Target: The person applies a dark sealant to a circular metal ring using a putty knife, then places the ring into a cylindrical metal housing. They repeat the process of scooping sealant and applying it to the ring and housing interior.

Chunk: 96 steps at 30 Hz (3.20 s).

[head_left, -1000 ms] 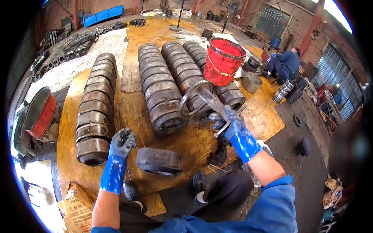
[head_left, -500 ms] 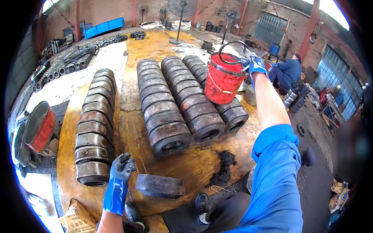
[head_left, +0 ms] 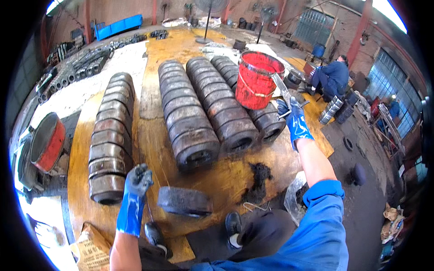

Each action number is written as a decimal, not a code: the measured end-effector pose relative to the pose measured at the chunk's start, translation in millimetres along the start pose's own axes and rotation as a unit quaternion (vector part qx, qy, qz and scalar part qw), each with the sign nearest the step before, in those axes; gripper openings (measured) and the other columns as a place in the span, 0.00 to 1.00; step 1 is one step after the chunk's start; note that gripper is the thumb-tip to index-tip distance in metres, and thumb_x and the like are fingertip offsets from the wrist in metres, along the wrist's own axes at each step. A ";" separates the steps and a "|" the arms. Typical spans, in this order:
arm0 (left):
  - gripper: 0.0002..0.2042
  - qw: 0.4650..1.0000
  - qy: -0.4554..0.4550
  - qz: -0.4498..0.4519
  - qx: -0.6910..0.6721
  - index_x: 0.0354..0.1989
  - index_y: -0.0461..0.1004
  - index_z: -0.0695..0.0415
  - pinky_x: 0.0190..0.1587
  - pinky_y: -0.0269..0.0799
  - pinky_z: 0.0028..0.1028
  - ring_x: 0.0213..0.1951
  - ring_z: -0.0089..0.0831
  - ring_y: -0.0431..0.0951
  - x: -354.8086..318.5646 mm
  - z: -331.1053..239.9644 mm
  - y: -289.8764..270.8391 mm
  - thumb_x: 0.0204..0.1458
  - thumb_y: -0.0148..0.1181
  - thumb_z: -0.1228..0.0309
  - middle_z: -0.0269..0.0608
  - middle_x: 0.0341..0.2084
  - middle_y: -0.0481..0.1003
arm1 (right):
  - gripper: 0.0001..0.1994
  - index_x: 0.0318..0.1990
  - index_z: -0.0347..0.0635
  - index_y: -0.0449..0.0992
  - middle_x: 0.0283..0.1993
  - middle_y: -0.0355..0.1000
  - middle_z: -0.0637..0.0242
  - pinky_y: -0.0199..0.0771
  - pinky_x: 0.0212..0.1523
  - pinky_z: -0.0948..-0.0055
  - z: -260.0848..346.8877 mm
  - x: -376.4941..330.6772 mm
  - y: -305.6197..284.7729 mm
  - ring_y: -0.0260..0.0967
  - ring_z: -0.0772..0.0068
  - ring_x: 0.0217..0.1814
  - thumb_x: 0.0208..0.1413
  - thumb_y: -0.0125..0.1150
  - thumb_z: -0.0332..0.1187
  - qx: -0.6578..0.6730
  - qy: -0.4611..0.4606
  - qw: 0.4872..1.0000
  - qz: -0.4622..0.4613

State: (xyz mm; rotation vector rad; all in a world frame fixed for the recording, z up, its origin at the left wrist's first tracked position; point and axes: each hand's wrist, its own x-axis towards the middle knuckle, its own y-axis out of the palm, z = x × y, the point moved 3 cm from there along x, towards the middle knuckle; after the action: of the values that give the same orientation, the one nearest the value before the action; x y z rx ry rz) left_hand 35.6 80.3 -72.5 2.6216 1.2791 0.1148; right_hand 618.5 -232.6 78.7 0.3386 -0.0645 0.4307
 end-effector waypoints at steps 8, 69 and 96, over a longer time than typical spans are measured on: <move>0.21 0.996 0.039 0.004 0.085 0.59 0.67 0.65 0.37 0.75 0.25 0.36 0.26 0.77 4.0 -27.6 -15.8 0.59 0.61 0.71 0.39 0.41 0.77 | 0.22 0.54 0.42 0.74 0.46 0.79 0.55 0.78 0.32 0.62 -38.4 -185.3 58.9 0.78 0.62 0.32 0.66 0.48 0.49 0.209 0.206 0.943 0.157; 0.21 0.966 -0.044 0.117 0.225 0.60 0.66 0.65 0.45 0.75 0.28 0.42 0.29 0.78 -55.2 12.1 29.9 0.59 0.59 0.74 0.43 0.48 0.77 | 0.27 0.60 0.31 0.67 0.47 0.77 0.43 0.82 0.31 0.72 -74.3 -351.0 52.9 0.79 0.66 0.32 0.66 0.51 0.47 0.100 0.171 0.952 0.235; 0.22 0.971 -0.038 0.157 0.178 0.64 0.63 0.62 0.49 0.78 0.31 0.52 0.34 0.76 -42.6 31.9 -26.8 0.61 0.55 0.74 0.48 0.56 0.71 | 0.22 0.59 0.38 0.70 0.44 0.79 0.53 0.80 0.31 0.68 -52.0 -378.4 -316.3 0.76 0.66 0.29 0.66 0.52 0.45 0.008 0.082 0.983 -0.161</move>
State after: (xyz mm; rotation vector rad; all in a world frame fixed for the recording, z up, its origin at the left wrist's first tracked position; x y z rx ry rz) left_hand -6.0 57.5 -108.5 3.0835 0.9207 -0.1807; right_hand 407.4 -635.9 -117.8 0.3223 0.1541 0.1368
